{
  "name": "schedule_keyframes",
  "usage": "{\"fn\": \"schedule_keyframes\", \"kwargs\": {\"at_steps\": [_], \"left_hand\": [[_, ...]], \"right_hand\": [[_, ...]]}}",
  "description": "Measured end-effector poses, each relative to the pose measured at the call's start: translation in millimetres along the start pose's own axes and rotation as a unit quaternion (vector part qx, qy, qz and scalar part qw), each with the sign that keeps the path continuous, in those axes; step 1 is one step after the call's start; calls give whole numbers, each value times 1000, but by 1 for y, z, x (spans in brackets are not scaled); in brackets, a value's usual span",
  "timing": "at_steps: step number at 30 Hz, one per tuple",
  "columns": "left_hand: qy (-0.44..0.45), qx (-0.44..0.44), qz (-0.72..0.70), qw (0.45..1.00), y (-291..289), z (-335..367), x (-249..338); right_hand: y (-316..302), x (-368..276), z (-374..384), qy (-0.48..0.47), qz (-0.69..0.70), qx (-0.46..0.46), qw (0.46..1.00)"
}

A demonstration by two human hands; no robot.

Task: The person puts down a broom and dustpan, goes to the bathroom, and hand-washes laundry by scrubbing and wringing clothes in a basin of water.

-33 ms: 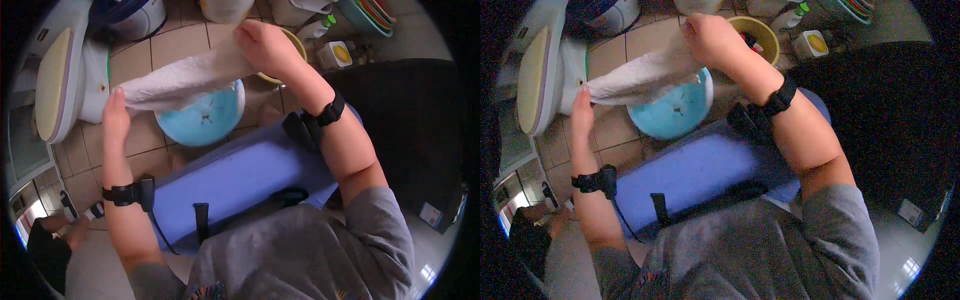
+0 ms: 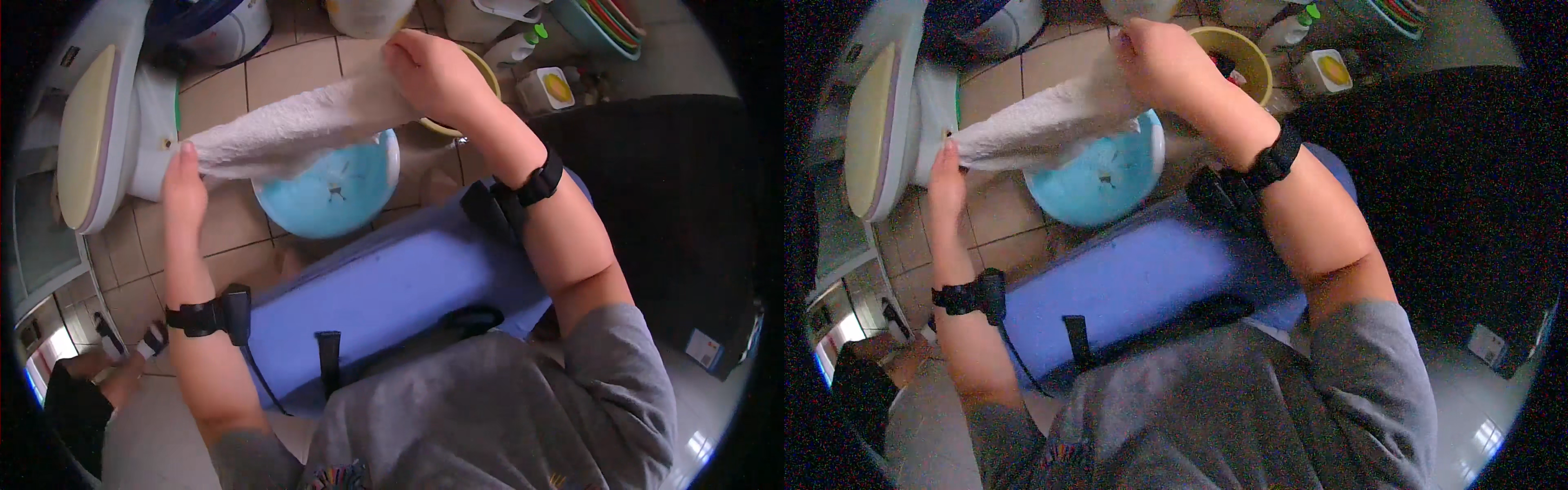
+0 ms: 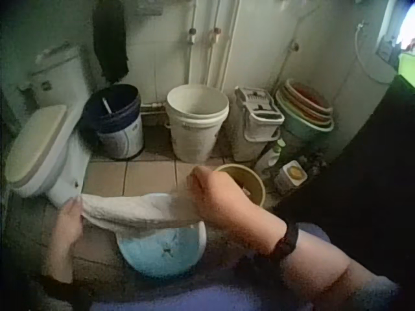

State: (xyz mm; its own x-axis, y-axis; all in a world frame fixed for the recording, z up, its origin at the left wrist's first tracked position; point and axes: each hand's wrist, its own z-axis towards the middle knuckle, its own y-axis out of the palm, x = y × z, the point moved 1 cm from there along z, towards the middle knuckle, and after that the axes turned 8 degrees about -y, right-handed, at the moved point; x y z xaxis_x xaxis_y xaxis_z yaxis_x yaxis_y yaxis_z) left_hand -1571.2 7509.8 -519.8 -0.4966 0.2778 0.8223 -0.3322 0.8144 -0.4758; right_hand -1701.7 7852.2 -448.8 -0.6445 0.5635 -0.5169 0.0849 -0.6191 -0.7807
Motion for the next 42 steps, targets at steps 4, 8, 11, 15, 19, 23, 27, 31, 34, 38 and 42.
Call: {"fn": "schedule_keyframes", "kwargs": {"at_steps": [4,8,11,15,19,23,27,31,34,38,42], "left_hand": [[7,35,-143,989,-7,-13,-1],[17,52,-26,998,-17,-25,-6],[60,18,-25,998,-25,-39,7],[-19,-66,-100,993,-55,-30,-3],[-34,-70,-29,997,-104,-25,3],[72,-143,72,985,-132,-31,26],[77,-206,185,958,-116,-24,7],[55,-348,150,924,-63,-14,-35],[-33,-385,128,913,-34,13,-64],[50,-292,71,952,-11,46,-95],[293,-312,130,894,3,47,-96]], "right_hand": [[4,5,-5,30,-34,-96,994],[17,-5,-17,23,-87,-207,974],[23,-9,-23,74,-43,-171,981],[20,4,-9,316,365,-71,873],[-6,-18,26,245,243,-146,927],[-9,-11,44,188,153,-160,957],[24,4,25,36,6,-397,917],[66,19,-2,42,24,-586,809],[100,42,-5,131,64,-478,866],[124,67,2,139,26,-286,948],[123,67,-28,108,108,-297,943]]}}
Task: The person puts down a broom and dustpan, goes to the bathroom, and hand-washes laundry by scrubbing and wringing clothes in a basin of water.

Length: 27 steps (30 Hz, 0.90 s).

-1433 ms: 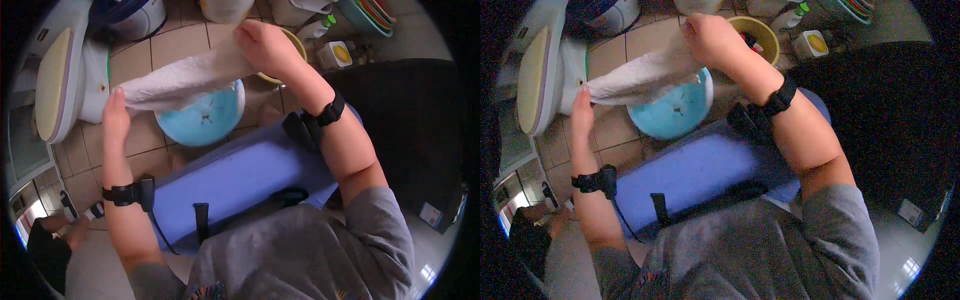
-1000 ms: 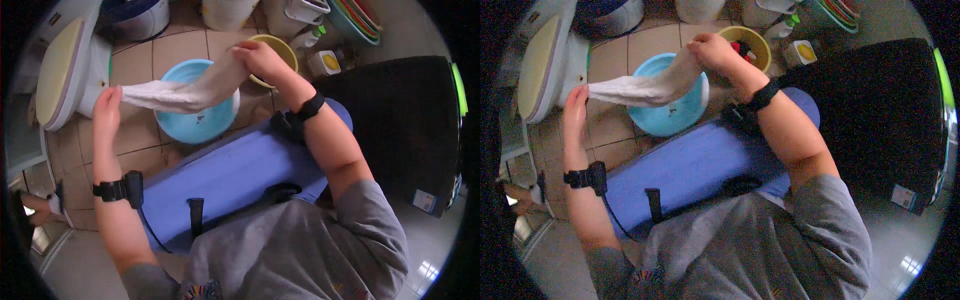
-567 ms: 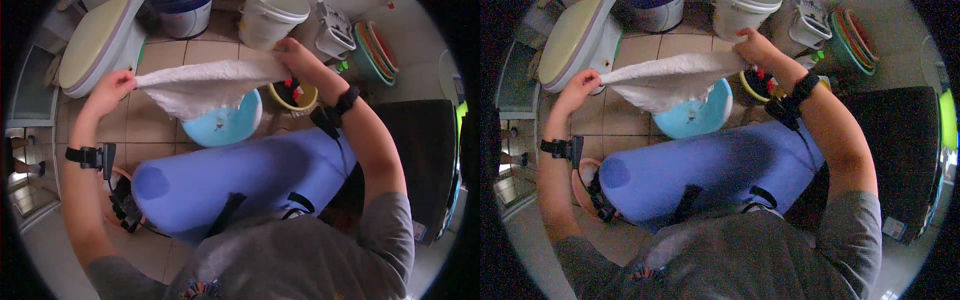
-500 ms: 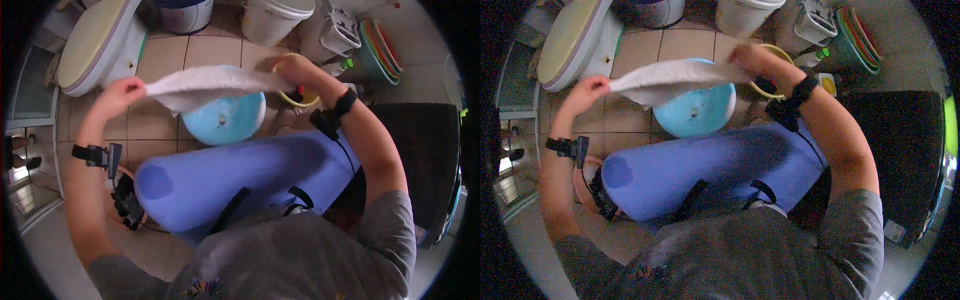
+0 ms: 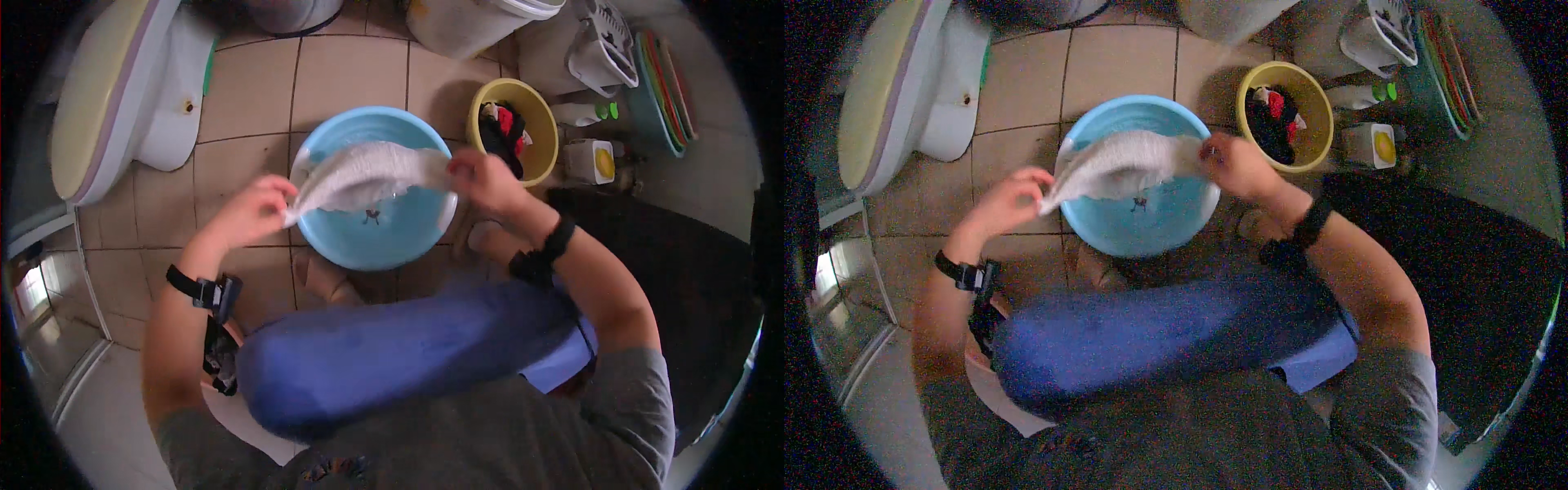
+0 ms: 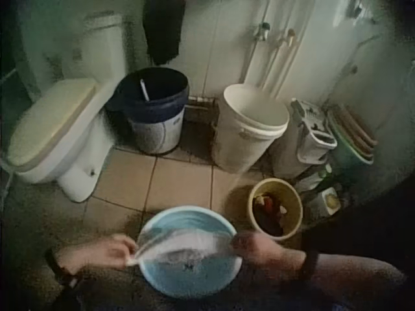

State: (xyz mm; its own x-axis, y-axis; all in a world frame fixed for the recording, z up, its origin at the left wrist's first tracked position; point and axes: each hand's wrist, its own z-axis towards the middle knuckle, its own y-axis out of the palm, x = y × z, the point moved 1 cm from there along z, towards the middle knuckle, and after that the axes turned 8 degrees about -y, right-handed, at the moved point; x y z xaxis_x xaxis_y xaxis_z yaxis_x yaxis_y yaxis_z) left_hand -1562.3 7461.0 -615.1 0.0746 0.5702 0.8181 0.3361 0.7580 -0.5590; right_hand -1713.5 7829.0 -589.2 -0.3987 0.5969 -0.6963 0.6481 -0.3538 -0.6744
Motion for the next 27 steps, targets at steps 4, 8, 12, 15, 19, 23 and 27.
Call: {"fn": "schedule_keyframes", "kwargs": {"at_steps": [4,8,12,15,19,23,27], "left_hand": [[-178,-239,41,954,60,25,-15],[-208,-65,209,953,130,75,-35],[-235,-91,272,929,174,109,-32],[-330,-145,263,895,208,119,-63],[-240,-82,265,930,260,118,-132],[-191,-58,450,870,333,100,-223],[-62,308,288,905,310,140,-196]], "right_hand": [[65,53,-6,85,-83,-197,973],[139,71,17,1,-165,-119,979],[195,61,51,51,-198,-92,974],[218,81,63,74,-293,-101,948],[221,101,74,73,-268,-153,949],[250,120,97,67,-261,-214,939],[255,129,97,36,-384,-331,861]]}}
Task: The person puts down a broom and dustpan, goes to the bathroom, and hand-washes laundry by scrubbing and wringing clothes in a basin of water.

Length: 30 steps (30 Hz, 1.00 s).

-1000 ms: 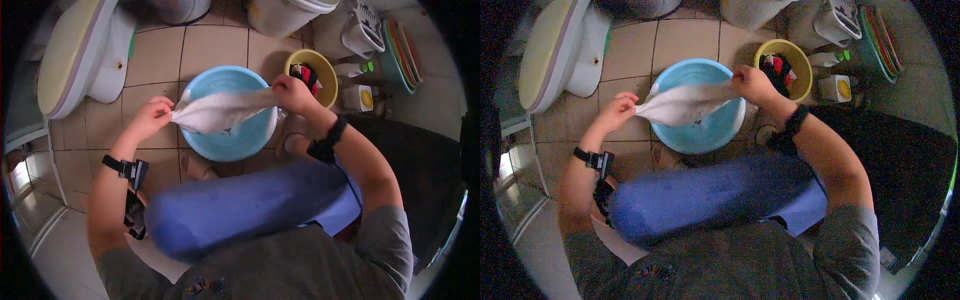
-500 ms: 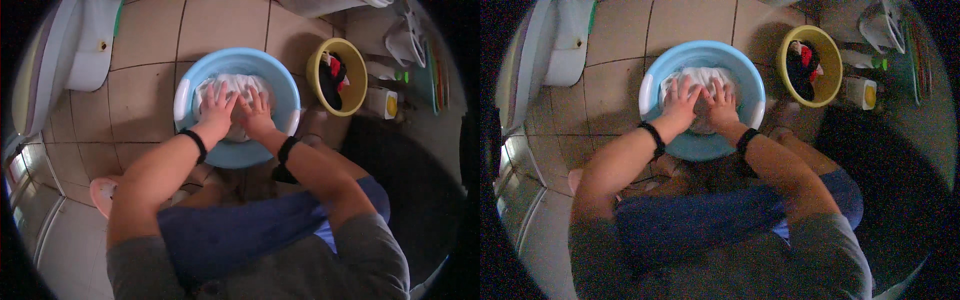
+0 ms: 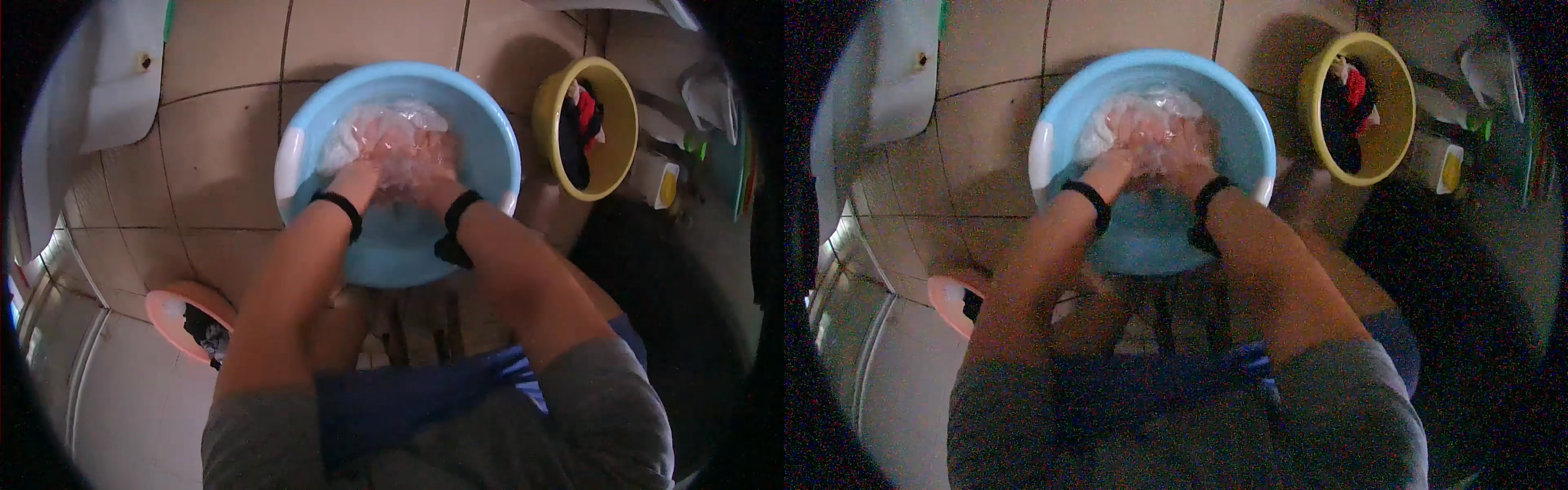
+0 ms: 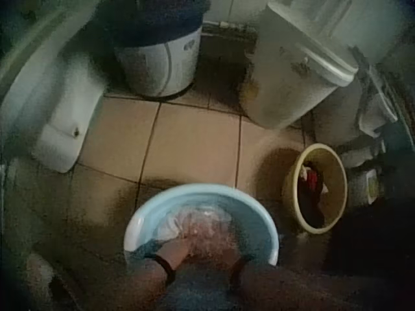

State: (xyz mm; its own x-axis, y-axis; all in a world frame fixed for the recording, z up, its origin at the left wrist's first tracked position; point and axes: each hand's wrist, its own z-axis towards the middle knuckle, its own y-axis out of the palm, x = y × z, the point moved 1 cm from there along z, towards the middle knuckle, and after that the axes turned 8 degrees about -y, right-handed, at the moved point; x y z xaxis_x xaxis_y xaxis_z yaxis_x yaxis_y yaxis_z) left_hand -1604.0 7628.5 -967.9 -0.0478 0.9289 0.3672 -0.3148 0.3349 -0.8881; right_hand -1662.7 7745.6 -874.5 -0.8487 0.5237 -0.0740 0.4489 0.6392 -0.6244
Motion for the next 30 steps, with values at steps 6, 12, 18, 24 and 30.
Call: {"fn": "schedule_keyframes", "kwargs": {"at_steps": [6,12,18,24,30], "left_hand": [[-296,-494,-370,729,-155,49,2],[-80,-667,60,739,-192,40,19],[-384,-444,-182,789,-184,44,28],[-502,-341,-340,718,-145,37,12],[-494,-335,-711,373,-153,37,0]], "right_hand": [[-51,53,-34,52,486,127,863],[17,56,-51,106,455,145,872],[-25,9,-29,243,438,189,844],[-23,-33,9,280,571,303,710],[-51,-75,-49,-26,887,207,412]]}}
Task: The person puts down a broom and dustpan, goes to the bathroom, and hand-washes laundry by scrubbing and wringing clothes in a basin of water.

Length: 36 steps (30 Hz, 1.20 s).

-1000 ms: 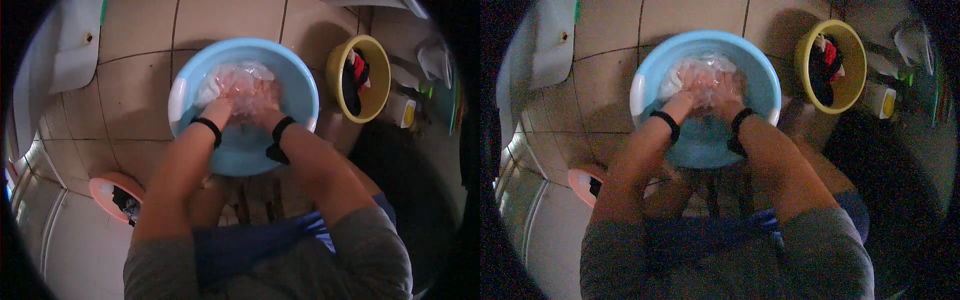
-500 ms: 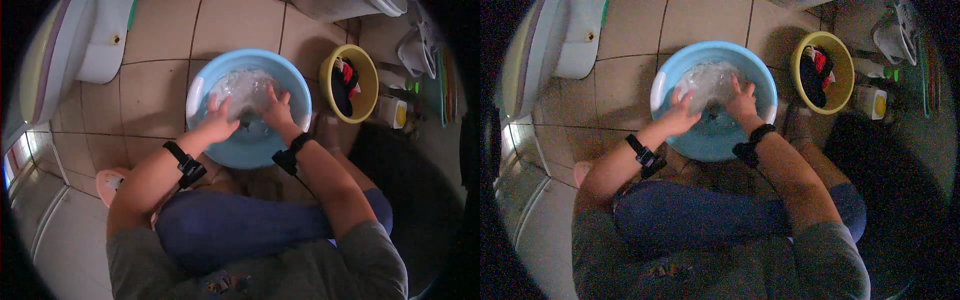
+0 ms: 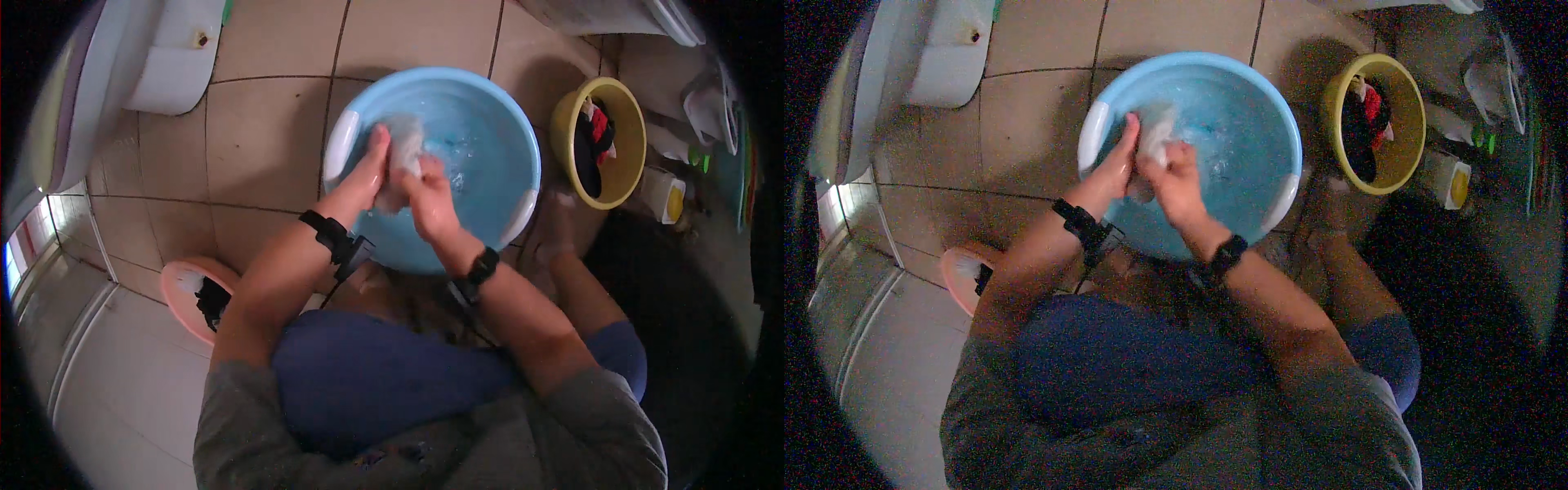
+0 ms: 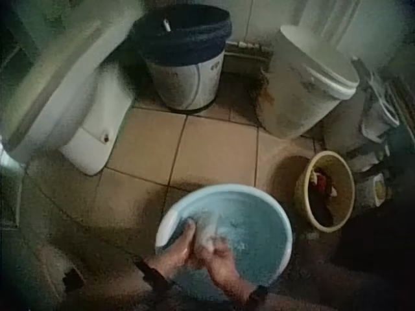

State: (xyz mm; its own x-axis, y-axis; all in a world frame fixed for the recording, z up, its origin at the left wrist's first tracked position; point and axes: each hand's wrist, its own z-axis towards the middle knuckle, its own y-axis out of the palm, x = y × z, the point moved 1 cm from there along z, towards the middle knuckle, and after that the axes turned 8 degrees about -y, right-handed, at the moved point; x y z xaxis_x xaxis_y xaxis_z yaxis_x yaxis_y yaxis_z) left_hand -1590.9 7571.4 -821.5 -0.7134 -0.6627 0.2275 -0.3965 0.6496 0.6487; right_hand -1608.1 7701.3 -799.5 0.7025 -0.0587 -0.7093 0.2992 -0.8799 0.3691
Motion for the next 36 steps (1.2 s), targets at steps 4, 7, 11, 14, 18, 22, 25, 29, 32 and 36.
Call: {"fn": "schedule_keyframes", "kwargs": {"at_steps": [4,7,11,14,18,22,25,29,32,36], "left_hand": [[17,119,34,992,1,3,-2],[277,83,398,871,-16,-3,-12],[205,134,484,840,9,-19,0],[59,332,563,755,25,-22,-16],[20,253,456,853,34,-42,-15],[-47,250,260,932,20,-47,-17],[-67,254,275,925,13,-36,-22],[-42,209,78,974,10,-14,-17],[-27,51,-40,998,-22,-17,-20],[24,-62,-168,984,-12,-19,-21]], "right_hand": [[36,-21,-32,-242,-258,66,933],[53,-39,-32,-304,-331,98,888],[37,-37,-11,-375,-397,39,837],[-3,-54,23,3,-361,59,931],[-53,-46,18,-92,-595,45,797],[-71,-38,23,-211,-658,129,711],[-38,-12,34,-69,-664,190,720],[-44,12,49,55,-99,-2,994],[28,-22,-14,-288,-298,20,910],[62,-37,-49,-413,-386,44,824]]}}
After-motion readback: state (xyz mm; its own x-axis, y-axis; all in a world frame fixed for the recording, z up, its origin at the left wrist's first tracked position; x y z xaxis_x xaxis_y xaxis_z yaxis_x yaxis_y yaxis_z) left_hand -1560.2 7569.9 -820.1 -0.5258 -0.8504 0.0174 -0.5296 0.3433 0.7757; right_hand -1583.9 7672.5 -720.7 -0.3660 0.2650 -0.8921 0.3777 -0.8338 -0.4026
